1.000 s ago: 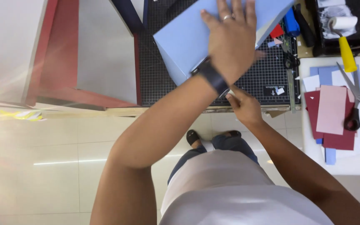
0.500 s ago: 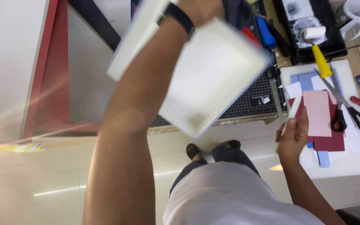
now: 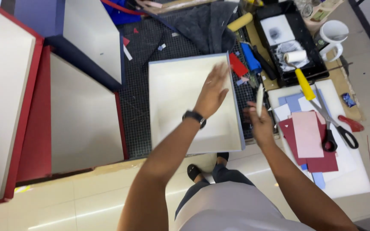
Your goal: Applying glue to a box lid and covering it with decorative blue paper, including trimming edges with scissors.
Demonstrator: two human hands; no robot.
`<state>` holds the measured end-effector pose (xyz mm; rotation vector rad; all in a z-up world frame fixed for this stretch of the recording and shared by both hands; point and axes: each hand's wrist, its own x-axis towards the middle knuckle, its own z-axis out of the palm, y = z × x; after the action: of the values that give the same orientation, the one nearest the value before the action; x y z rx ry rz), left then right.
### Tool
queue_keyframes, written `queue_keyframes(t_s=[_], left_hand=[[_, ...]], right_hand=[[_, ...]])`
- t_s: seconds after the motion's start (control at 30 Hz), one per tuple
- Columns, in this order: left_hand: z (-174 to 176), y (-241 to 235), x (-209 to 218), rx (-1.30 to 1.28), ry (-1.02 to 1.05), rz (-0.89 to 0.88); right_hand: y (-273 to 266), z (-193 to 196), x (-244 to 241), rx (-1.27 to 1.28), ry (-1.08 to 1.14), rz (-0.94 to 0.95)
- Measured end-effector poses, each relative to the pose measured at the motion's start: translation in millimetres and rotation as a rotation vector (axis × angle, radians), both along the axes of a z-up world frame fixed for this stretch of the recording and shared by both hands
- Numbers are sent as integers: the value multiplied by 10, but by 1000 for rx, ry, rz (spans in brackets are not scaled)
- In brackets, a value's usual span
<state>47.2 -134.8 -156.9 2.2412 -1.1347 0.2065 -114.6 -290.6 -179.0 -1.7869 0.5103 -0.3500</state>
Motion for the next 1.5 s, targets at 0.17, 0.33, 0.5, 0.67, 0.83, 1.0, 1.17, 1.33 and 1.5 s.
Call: queue_keyframes(t_s=[0.17, 0.33, 0.5, 0.67, 0.83, 1.0, 1.17, 1.33, 1.5], left_hand=[[356, -132, -358, -391, 1160, 252], [160, -539, -286, -233, 1014, 413], [242, -550, -192, -240, 949, 416], [-42, -599, -63, -215, 898, 445], [-50, -462, -7, -384, 1065, 374], [19, -433, -87, -458, 1107, 362], [63, -246, -329, -436, 1143, 366], [-110, -217, -445, -580, 1235, 357], [-63, -180, -468, -650, 1330, 342]], right_hand=[[166, -208, 540, -7, 100, 27], [289, -103, 700, -77, 14, -30], [196, -524, 352, 96, 165, -79], [416, -57, 118, 218, 166, -115], [335, -264, -99, 245, 167, 58], [330, -234, -86, 98, 227, 69], [332, -163, -56, 73, 193, 55], [-171, -318, -16, -27, 90, 202], [-409, 301, 300, -490, 89, 249]])
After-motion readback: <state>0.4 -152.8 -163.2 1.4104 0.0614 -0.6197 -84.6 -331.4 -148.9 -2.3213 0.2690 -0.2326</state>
